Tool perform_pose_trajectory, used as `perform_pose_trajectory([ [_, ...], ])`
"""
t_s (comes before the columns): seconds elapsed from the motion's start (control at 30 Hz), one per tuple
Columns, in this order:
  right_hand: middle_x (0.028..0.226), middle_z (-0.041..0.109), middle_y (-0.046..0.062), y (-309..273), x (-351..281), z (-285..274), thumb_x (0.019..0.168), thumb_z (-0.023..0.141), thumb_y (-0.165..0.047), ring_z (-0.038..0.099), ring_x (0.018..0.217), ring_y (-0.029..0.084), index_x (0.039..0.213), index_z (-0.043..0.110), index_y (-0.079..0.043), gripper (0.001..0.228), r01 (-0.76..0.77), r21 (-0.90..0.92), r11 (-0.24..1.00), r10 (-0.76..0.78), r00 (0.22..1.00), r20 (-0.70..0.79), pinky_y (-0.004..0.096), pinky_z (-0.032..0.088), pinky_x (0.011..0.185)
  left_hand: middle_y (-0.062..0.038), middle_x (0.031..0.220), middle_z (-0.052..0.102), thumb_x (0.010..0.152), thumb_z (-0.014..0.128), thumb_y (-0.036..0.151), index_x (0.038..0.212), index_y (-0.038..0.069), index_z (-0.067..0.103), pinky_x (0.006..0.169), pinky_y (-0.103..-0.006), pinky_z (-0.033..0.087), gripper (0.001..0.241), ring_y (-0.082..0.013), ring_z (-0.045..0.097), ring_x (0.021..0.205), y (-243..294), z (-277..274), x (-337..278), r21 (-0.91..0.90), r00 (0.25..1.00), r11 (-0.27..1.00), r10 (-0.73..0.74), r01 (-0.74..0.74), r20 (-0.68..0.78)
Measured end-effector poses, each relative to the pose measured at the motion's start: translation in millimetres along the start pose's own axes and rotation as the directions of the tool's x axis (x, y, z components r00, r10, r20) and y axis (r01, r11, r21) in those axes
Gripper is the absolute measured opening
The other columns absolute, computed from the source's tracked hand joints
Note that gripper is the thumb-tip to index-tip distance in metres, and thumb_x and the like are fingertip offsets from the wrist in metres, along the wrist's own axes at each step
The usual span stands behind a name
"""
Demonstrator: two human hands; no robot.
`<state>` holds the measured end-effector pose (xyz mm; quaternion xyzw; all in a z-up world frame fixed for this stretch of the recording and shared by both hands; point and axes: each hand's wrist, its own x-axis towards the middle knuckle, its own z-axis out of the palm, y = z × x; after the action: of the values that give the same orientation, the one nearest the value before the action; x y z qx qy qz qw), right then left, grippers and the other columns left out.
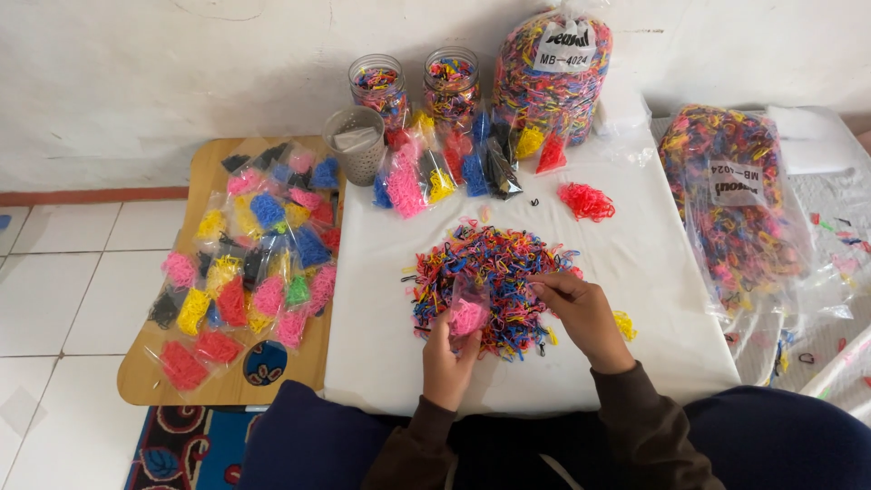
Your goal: The person sits at a low table and sorts a large pile of multicolored rubber bands by hand. They pick individual bands from the central pile and place them into a small clear plastic bag held in their left hand. The workspace includes several jars and bags of rubber bands.
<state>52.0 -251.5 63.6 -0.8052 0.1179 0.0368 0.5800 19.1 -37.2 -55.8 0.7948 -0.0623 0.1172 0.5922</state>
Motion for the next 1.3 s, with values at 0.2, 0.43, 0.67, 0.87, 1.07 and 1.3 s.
perform_pose_trajectory([
  [0.2,0.084,0.071,0.005,11.6,0.7,-0.5,0.094,0.070,-0.003,0.068,0.080,0.014,0.114,0.077,-0.002,0.022,-0.009,0.229,0.973,0.005,1.000,0.018,0.027,0.059,0.082,-0.013,0.120,0.069,0.095,0.070,0.021,0.132,0.005,0.056,0.083,-0.0325,0.061,0.043,-0.0259,0.070,0.108,4.2,-0.8,0.3,0.008,1.000,1.000,0.017,-0.017,0.015],
  [0.43,0.078,0.072,0.009,2.9,-8.1,-1.1,0.091,0.075,-0.005,0.069,0.074,0.016,0.092,0.074,-0.003,0.003,0.037,0.296,0.955,-0.034,0.999,-0.014,0.029,0.057,0.073,-0.016,0.128,0.066,0.096,0.068,0.017,0.138,0.007,0.055,0.083,-0.0317,0.064,0.045,-0.0276,0.070,0.113,4.7,-0.1,-0.6,-0.038,0.999,0.999,0.021,-0.019,0.050],
  [0.67,0.082,0.075,0.002,-40.9,-32.7,5.6,0.085,0.082,-0.006,0.065,0.073,0.008,0.094,0.077,-0.008,0.010,0.331,0.037,0.943,-0.325,0.939,-0.108,0.022,0.052,0.065,-0.015,0.131,0.064,0.101,0.058,0.028,0.138,0.004,0.055,0.091,-0.0375,0.057,0.044,-0.0285,0.066,0.117,18.5,-2.9,-0.5,0.049,0.993,0.998,0.029,-0.035,0.118],
  [0.87,0.099,0.073,0.005,-38.7,-27.3,14.1,0.087,0.077,-0.007,0.070,0.089,0.016,0.097,0.078,-0.011,0.010,0.667,-0.287,0.688,-0.667,0.737,0.113,0.028,0.058,0.079,-0.012,0.137,0.063,0.100,0.055,0.030,0.141,0.008,0.055,0.092,-0.0364,0.057,0.047,-0.0261,0.065,0.118,24.0,-5.9,-0.1,0.061,0.985,0.996,-0.069,0.060,0.160],
  [1.07,0.112,0.072,0.006,-35.4,-30.5,-7.9,0.092,0.070,-0.004,0.069,0.095,0.017,0.109,0.078,-0.008,0.020,0.564,-0.265,0.782,-0.561,0.822,0.098,0.028,0.055,0.077,-0.016,0.133,0.064,0.100,0.059,0.028,0.139,0.003,0.055,0.097,-0.0399,0.055,0.046,-0.0300,0.064,0.120,12.8,-3.6,-2.3,0.083,0.993,0.997,-0.006,-0.004,0.116],
  [1.3,0.098,0.077,-0.008,56.1,-6.0,-9.6,0.080,0.081,-0.026,0.065,0.077,0.014,0.099,0.084,-0.026,0.019,0.149,-0.528,0.836,-0.086,0.986,0.143,0.030,0.052,0.074,-0.016,0.124,0.066,0.096,0.067,0.012,0.133,0.003,0.056,0.083,-0.0330,0.063,0.040,-0.0280,0.069,0.109,11.6,-0.6,-0.8,0.078,0.993,0.990,0.115,-0.118,0.040],
])
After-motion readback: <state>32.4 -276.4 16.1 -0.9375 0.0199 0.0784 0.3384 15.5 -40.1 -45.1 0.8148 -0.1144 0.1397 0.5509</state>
